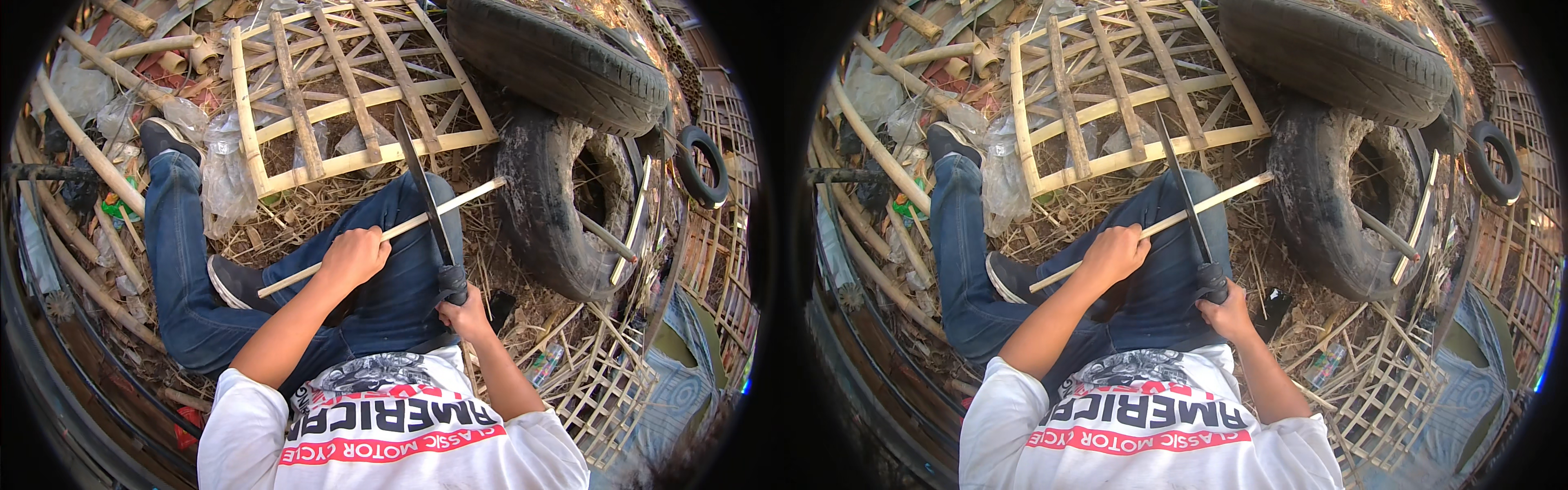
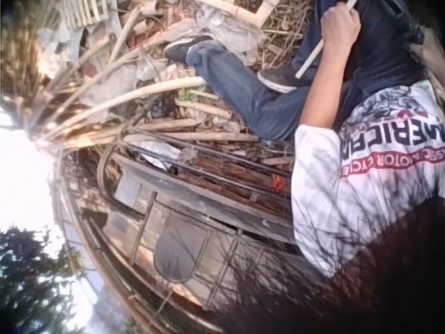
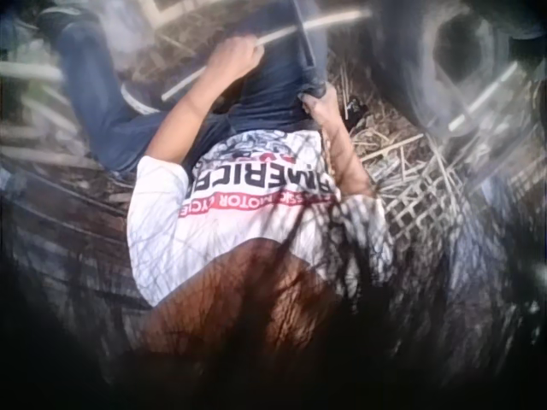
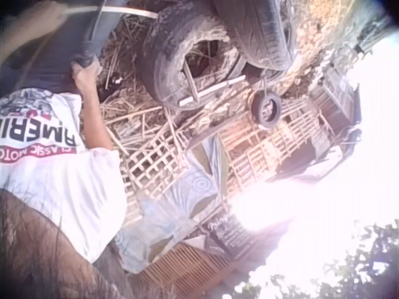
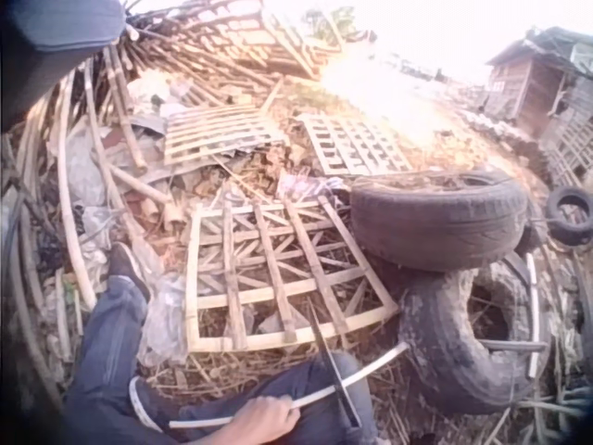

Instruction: The person cuts a bamboo strip with a blade, positions it onto a lattice frame, and secures it by driving a small nail with a hammer.

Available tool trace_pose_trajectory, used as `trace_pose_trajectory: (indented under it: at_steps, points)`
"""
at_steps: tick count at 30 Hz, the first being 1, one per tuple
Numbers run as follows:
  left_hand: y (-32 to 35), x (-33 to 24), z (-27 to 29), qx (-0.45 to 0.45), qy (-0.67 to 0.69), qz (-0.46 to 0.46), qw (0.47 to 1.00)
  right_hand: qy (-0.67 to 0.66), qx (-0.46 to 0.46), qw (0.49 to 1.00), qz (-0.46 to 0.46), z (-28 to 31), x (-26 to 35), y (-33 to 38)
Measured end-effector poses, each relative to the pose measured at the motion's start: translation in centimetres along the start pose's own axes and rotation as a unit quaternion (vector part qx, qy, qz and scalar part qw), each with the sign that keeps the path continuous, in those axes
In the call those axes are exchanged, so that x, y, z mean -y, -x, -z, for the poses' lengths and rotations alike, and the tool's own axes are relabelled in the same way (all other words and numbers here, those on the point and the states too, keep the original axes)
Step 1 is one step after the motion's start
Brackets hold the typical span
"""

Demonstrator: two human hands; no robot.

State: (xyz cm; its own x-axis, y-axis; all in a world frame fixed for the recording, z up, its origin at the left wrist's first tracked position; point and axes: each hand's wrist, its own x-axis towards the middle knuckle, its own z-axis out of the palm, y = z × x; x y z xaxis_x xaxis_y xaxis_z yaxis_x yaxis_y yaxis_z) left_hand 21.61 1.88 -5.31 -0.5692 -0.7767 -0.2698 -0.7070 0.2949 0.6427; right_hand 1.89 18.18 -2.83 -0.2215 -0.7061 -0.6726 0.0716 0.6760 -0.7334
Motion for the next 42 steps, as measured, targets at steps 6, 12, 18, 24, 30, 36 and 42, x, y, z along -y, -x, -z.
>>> trace_pose_trajectory:
  at_steps: [6, 12, 18, 24, 30, 36, 42]
  points:
    - [-0.2, 0.0, 0.0, -0.001, 0.023, 0.013, 1.000, -0.016, 0.017, 1.000, -0.021, 0.6, 0.0, -0.5]
    - [0.1, 0.2, -0.3, -0.011, 0.043, 0.006, 0.999, -0.072, 0.038, 0.996, -0.023, 1.0, 0.1, -0.6]
    - [1.2, -1.5, 0.4, -0.009, 0.118, 0.034, 0.992, -0.140, 0.058, 0.988, -0.007, 1.1, 0.0, 0.3]
    - [1.9, -3.9, 3.2, -0.040, 0.026, 0.017, 0.999, -0.045, -0.002, 0.997, 0.059, 1.1, 2.4, 2.8]
    - [1.7, -5.7, 5.2, -0.083, -0.021, -0.051, 0.995, -0.436, 0.122, 0.891, -0.040, 1.8, 5.4, 5.9]
    - [1.9, -2.7, 5.9, -0.100, 0.029, 0.041, 0.994, -0.319, 0.034, 0.939, 0.123, 3.0, 8.1, 7.8]
    - [2.5, -2.6, 7.8, -0.130, 0.073, 0.041, 0.988, 0.170, -0.355, 0.856, 0.334, 6.6, 4.5, 4.4]
